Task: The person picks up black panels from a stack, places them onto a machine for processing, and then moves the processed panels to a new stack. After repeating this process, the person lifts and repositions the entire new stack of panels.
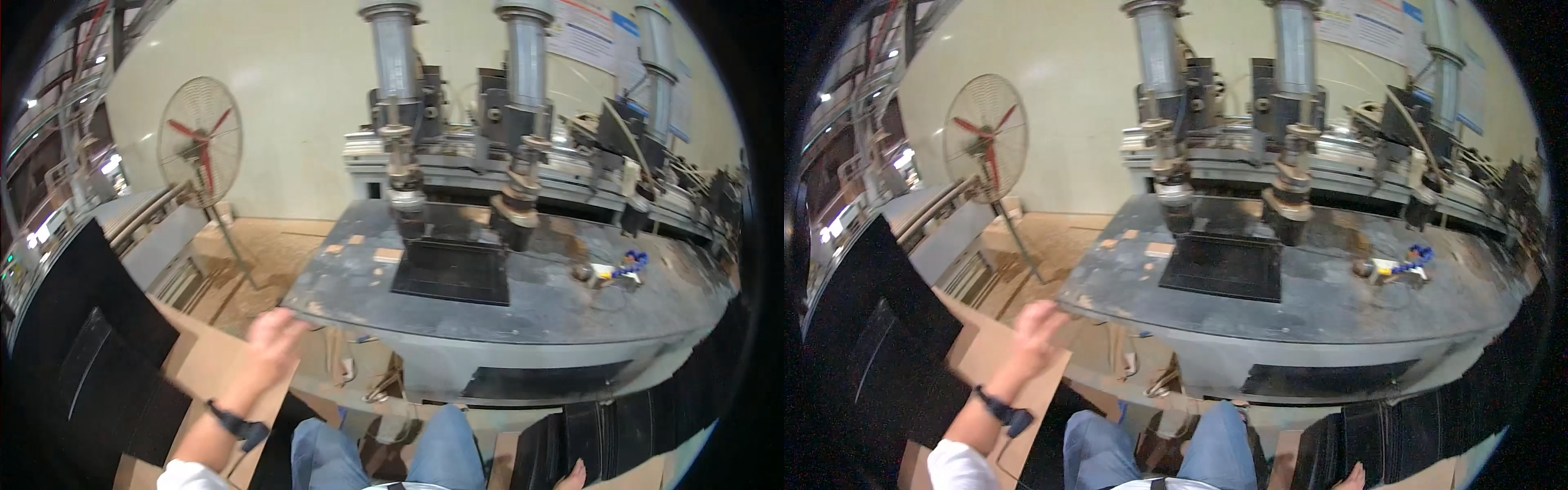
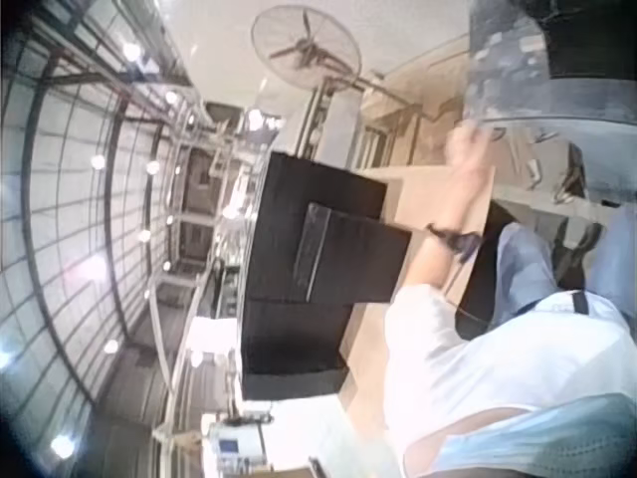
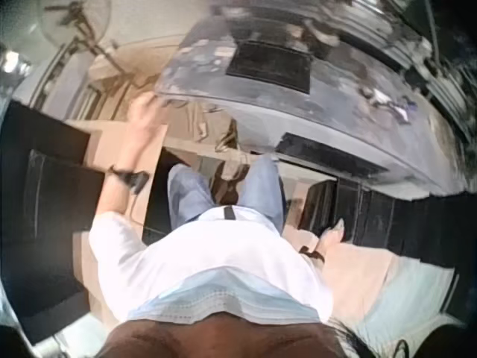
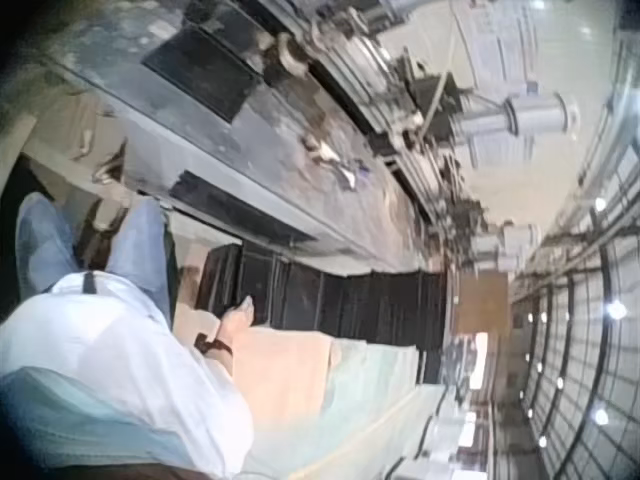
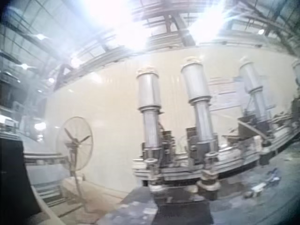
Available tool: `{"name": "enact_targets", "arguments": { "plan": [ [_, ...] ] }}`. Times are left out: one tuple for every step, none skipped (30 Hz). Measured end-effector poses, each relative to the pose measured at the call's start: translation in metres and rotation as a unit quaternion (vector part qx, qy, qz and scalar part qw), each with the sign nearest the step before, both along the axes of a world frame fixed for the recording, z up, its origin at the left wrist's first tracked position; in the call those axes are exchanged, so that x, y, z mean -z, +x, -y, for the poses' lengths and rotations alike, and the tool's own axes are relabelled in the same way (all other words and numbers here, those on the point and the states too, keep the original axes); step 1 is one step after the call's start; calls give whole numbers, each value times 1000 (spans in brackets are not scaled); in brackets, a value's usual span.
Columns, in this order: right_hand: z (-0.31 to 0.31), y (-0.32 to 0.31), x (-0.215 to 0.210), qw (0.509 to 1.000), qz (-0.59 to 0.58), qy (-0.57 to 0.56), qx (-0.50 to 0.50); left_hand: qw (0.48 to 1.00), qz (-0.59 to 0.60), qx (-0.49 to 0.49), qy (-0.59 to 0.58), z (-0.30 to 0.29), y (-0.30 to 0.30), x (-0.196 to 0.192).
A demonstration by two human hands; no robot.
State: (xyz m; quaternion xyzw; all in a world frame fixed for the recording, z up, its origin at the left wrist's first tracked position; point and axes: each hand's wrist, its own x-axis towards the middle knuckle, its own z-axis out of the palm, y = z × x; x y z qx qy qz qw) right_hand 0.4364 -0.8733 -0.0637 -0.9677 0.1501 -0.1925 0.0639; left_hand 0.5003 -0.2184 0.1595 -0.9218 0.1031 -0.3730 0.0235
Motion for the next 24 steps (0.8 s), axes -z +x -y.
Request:
{"name": "enact_targets", "arguments": {
  "plan": [
    [4, -2, -19, 997, 10, 69, 28, 998, -10, 64, 25, 35, 44, 8],
    [6, -5, -44, 989, 25, 135, 59, 992, -54, 114, 23, 73, 88, 10],
    [1, -3, -82, 971, -27, 201, 130, 987, -73, 142, -5, 101, 126, 21],
    [1, -3, -98, 965, 43, 241, 95, 982, -90, 161, -35, 118, 161, 38],
    [9, -1, -98, 977, 101, 183, 28, 984, -122, 125, -46, 128, 194, 59],
    [16, 4, -98, 979, 157, 123, -41, 983, -155, 86, -57, 138, 217, 73],
    [5, 9, -118, 979, 161, 119, -38, 983, -151, 91, -59, 151, 225, 77],
    [-6, 20, -141, 974, 151, 128, -113, 981, -172, 38, -84, 160, 229, 81],
    [-16, 28, -162, 964, 139, 137, -183, 975, -194, -12, -108, 168, 233, 84],
    [-26, 55, -168, 939, 234, 66, -242, 975, -189, 0, -117, 174, 228, 81],
    [-39, 76, -177, 930, 257, 46, -260, 975, -189, 34, -112, 173, 219, 78],
    [-55, 97, -195, 922, 241, 29, -301, 973, -191, 69, -106, 172, 205, 76],
    [-77, 117, -212, 915, 235, -1, -327, 981, -134, 112, -88, 169, 188, 75],
    [-98, 139, -224, 907, 223, -9, -356, 978, -101, 166, -80, 162, 165, 71],
    [-117, 167, -225, 893, 222, -14, -392, 982, -94, 153, -49, 150, 144, 78],
    [-135, 195, -221, 883, 218, -31, -415, 986, -90, 140, -16, 137, 119, 87],
    [-153, 220, -215, 874, 224, -42, -430, 988, -84, 132, 8, 123, 93, 92],
    [-169, 243, -205, 860, 239, -57, -447, 989, -80, 122, 33, 106, 65, 92],
    [-182, 265, -192, 854, 226, -81, -461, 988, -63, 132, 47, 90, 33, 83],
    [-192, 284, -183, 847, 227, -72, -475, 987, -48, 140, 64, 77, -1, 67],
    [-204, 296, -178, 853, 195, -82, -477, 987, -37, 137, 79, 59, -32, 53],
    [-213, 310, -169, 855, 166, -80, -485, 986, -32, 124, 105, 49, -65, 32],
    [-219, 325, -161, 855, 127, -62, -498, 987, -36, 94, 128, 41, -97, 11],
    [-227, 338, -155, 859, 81, -57, -502, 986, -43, 59, 151, 36, -128, -8]
  ]
}}
